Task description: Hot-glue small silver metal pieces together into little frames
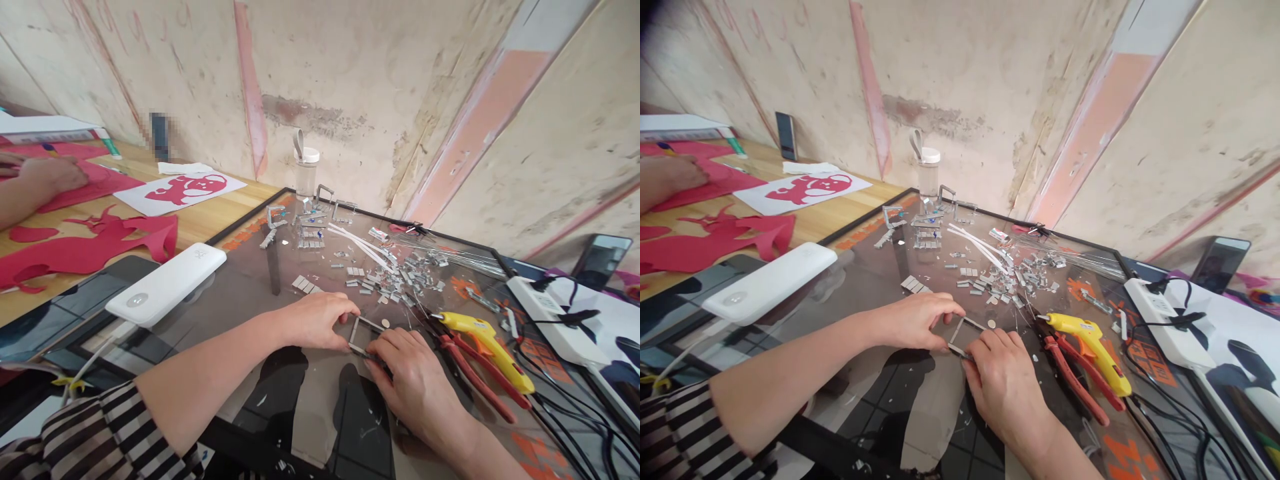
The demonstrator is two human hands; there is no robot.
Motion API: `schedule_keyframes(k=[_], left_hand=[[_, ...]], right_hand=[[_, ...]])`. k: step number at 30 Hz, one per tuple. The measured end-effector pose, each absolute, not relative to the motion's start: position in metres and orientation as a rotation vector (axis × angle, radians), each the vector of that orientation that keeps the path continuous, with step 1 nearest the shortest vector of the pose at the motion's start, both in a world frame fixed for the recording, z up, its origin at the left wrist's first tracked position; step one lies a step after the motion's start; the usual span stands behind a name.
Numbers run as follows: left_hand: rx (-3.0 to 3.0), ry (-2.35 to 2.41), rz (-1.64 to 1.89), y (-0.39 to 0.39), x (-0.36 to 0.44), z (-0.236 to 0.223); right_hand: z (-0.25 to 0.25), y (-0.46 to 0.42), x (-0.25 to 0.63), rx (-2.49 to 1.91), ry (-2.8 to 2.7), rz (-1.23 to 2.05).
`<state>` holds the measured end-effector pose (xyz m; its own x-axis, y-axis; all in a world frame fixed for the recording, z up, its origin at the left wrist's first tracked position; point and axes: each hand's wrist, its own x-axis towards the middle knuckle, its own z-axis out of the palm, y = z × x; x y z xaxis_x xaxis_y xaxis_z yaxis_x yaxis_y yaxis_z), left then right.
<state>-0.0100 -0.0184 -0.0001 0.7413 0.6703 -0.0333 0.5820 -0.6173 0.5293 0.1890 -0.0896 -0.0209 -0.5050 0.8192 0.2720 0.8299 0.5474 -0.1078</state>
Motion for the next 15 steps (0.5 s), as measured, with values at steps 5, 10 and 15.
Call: schedule_keyframes(k=[5,10,15], left_hand=[[2.422,0.946,0.23,-0.0182,-0.0098,-0.0003],[2.439,0.93,0.229,-0.0182,-0.0102,-0.0008],[2.432,0.934,0.229,-0.0178,-0.0104,-0.0003]], right_hand=[[-0.0203,-0.0902,0.1887,-1.384,-2.506,-0.032],[-0.018,-0.0904,0.1893,-1.375,-2.513,-0.031],[-0.0167,-0.0888,0.1893,-1.392,-2.513,0.031]])
